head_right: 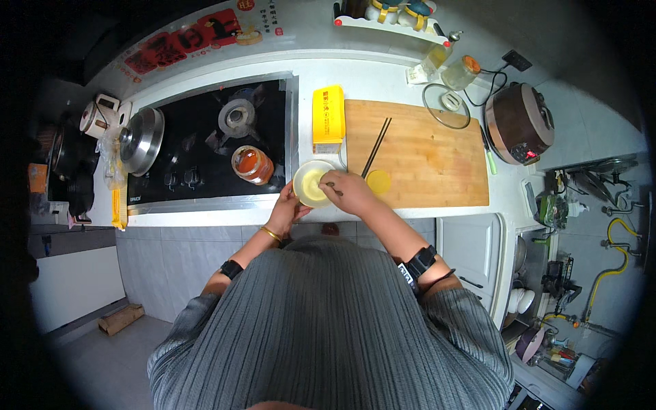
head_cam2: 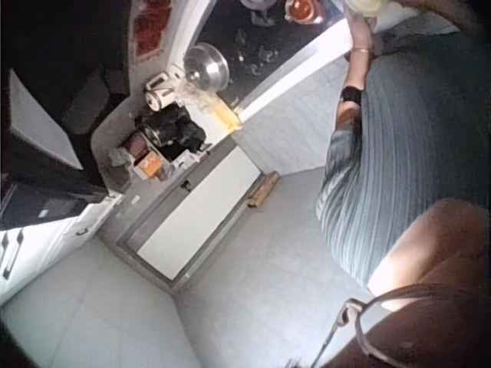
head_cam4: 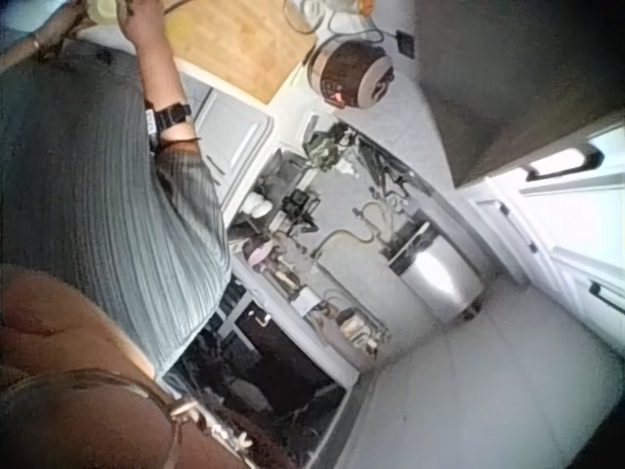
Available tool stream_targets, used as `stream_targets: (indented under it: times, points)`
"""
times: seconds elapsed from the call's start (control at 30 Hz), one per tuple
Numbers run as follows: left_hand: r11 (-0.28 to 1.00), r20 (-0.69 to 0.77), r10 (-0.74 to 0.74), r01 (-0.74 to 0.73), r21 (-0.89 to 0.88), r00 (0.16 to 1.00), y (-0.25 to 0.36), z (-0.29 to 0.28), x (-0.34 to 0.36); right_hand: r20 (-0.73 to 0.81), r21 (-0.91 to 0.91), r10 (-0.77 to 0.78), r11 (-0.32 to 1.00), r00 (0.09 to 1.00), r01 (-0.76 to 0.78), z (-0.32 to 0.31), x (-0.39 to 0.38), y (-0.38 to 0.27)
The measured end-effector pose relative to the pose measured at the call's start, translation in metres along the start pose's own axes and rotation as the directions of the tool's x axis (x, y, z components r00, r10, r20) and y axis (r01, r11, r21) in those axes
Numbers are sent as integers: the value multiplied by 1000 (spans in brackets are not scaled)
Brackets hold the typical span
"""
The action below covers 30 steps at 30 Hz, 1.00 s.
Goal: The person cracks an egg into a bowl, discards the shell, and whisks the egg with chopsticks. They then add a powdered ingredient and a spoonful of red paste, continuing to whisk the mixture.
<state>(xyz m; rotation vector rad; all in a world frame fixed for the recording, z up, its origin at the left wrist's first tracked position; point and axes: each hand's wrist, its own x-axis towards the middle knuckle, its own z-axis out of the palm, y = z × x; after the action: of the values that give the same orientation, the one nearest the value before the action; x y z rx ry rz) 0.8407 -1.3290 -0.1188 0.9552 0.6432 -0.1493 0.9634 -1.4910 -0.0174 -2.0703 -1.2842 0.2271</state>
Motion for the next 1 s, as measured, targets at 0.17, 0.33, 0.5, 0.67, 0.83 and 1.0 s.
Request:
stream_targets:
  times: [0.17,0.33,0.5,0.67,0.83,1.0]
  points:
    - [1000,3,-8,8,11,1000,1,-1,1,140,45,-22,999,990,16,-3,4,-10]
    - [1000,-8,-18,18,1,1000,1,-1,0,194,2,22,1000,981,-22,-7,10,-13]
    - [1000,11,-17,16,16,1000,1,-2,1,185,-88,89,993,979,-74,-8,13,-11]
    - [1000,9,-29,29,7,1000,2,-1,1,217,24,44,998,975,-51,-6,13,-12]
    - [999,-16,-32,32,2,999,4,1,0,147,-19,18,1000,989,-15,-4,13,-10]
    - [999,-13,-33,33,35,999,4,1,-1,208,47,19,998,978,-29,-5,14,-8]
